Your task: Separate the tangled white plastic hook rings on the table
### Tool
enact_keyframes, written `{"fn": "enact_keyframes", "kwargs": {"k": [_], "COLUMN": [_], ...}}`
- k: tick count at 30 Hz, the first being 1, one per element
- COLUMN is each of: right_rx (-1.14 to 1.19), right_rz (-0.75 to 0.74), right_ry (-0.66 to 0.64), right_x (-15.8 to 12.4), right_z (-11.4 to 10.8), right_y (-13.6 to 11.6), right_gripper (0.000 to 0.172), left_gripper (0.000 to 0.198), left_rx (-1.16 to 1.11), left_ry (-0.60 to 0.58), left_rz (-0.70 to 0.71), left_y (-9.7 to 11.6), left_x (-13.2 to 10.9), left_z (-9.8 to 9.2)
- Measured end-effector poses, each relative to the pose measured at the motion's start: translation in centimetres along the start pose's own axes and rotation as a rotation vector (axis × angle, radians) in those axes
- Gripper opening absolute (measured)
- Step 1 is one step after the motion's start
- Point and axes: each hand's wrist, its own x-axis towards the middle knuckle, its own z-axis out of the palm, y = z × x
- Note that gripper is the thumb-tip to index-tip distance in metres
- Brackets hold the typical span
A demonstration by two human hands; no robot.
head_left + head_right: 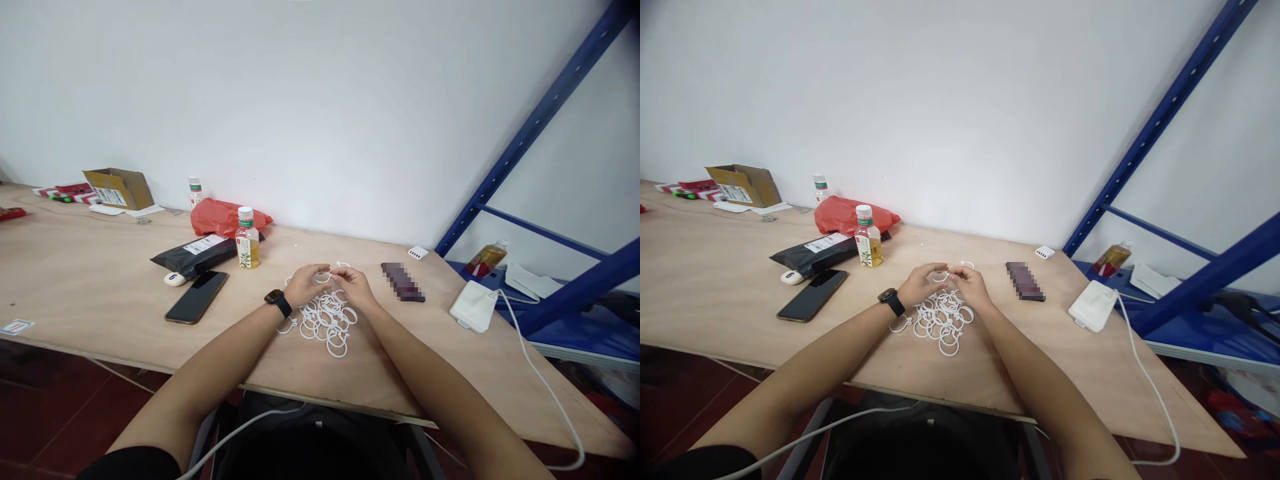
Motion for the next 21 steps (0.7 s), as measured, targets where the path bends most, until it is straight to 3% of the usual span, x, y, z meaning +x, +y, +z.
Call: {"fn": "enact_keyframes", "kwargs": {"k": [3, 5, 8, 11, 17, 21], "right_rx": [-0.149, -0.27, -0.48, -0.593, -0.605, -0.676], "right_rz": [-0.049, -0.053, -0.038, -0.034, -0.123, -0.161], "right_ry": [0.158, 0.216, 0.181, 0.076, -0.365, -0.417], "right_x": [0.4, 0.8, 1.3, 0.8, -0.8, -0.8], "right_z": [-0.6, -1.4, -3.2, -4.8, -5.1, -3.9], "right_y": [0.2, 0.6, 1.4, 1.7, 0.4, 0.4], "right_gripper": [0.027, 0.027, 0.025, 0.022, 0.026, 0.014], "left_gripper": [0.062, 0.055, 0.039, 0.032, 0.032, 0.029], "left_rx": [0.188, 0.277, 0.359, 0.388, 0.421, 0.416], "left_ry": [-0.011, -0.059, -0.171, -0.282, -0.412, -0.392], "left_rz": [-0.012, -0.057, -0.119, -0.134, -0.107, -0.088], "left_y": [-0.1, -0.2, -0.4, -0.2, 0.5, 0.5], "left_x": [-0.1, -0.2, -0.3, -0.4, -0.4, -0.4], "left_z": [-0.3, -0.6, -1.0, -1.2, -1.2, -1.2]}}
